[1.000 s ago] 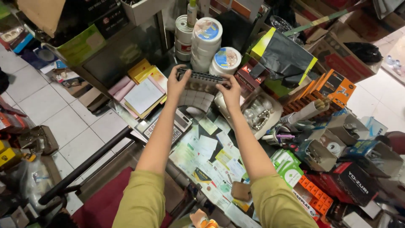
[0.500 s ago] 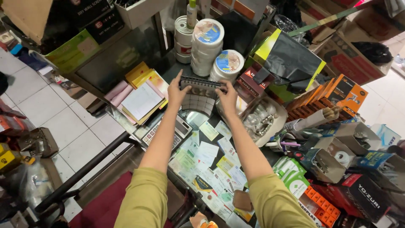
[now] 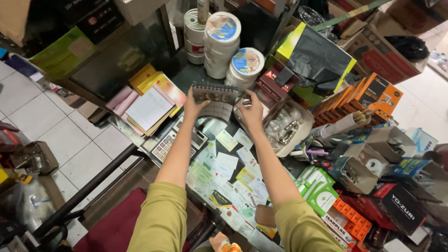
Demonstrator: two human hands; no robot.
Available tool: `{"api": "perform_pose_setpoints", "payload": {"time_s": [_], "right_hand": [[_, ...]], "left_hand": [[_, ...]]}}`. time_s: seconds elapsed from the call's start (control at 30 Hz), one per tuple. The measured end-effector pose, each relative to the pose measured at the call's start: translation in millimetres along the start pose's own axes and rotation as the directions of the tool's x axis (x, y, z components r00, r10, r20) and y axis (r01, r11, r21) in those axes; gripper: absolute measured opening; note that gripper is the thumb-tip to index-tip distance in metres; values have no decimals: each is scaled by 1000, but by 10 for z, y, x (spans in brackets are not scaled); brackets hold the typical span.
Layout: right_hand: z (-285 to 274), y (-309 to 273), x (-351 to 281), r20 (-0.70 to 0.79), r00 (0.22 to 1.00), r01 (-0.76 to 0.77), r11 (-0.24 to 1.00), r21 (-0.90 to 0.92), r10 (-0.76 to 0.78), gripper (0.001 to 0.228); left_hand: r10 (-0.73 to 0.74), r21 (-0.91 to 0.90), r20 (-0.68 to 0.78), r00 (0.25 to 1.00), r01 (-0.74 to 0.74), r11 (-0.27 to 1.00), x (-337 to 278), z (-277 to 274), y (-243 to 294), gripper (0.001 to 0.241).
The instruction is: The person is cleaning small boxes of merchandise by wiping them with a cloth at a service counter.
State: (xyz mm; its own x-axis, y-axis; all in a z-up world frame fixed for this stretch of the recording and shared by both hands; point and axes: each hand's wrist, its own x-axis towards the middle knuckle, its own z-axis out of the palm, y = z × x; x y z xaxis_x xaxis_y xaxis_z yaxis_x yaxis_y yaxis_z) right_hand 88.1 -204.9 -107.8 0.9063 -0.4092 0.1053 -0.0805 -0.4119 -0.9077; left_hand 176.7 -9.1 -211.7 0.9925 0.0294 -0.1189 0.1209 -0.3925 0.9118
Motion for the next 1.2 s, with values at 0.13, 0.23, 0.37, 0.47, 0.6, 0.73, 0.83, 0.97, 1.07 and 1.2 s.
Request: {"api": "perform_pose_setpoints", "payload": {"time_s": [0.13,0.23,0.37,0.47,0.6,0.73,0.83,0.97,1.07,1.2], "right_hand": [[-204,106,-198,0,1000,-27,997,66,27,51],[-478,243,-338,-9,999,-33,996,86,34,51],[-1120,191,-699,-9,999,-39,993,113,40,46],[-1656,106,-1027,-20,999,-38,981,192,43,40],[-2209,-60,-1669,-24,997,-77,990,115,80,32],[-2549,129,-2373,45,997,-50,972,-230,62,37],[-2615,326,-2900,172,972,-97,942,-322,159,37],[-2672,519,-3455,215,915,-250,897,-365,342,34],[-2639,796,-3783,183,889,-329,863,-385,420,32],[-2415,1033,-4027,161,862,-371,816,-444,480,30]], "left_hand": [[-7,-50,-13,1000,7,999,10,65,-110,107],[60,-121,-29,998,-63,991,6,9,-244,119],[246,-95,-197,949,-268,959,-323,-230,-214,108],[337,-35,-297,893,-363,931,-945,-256,12,81],[323,-30,-67,944,-326,945,-2147,31,68,54],[160,-81,360,919,-140,987,-3051,651,-408,51],[253,33,701,667,-384,923,-3578,827,-230,75],[56,298,854,517,-575,762,-3907,991,59,105],[6,375,860,510,-642,669,-4006,1234,-46,102],[59,371,843,534,-658,655,-3983,1576,-477,83]]}}
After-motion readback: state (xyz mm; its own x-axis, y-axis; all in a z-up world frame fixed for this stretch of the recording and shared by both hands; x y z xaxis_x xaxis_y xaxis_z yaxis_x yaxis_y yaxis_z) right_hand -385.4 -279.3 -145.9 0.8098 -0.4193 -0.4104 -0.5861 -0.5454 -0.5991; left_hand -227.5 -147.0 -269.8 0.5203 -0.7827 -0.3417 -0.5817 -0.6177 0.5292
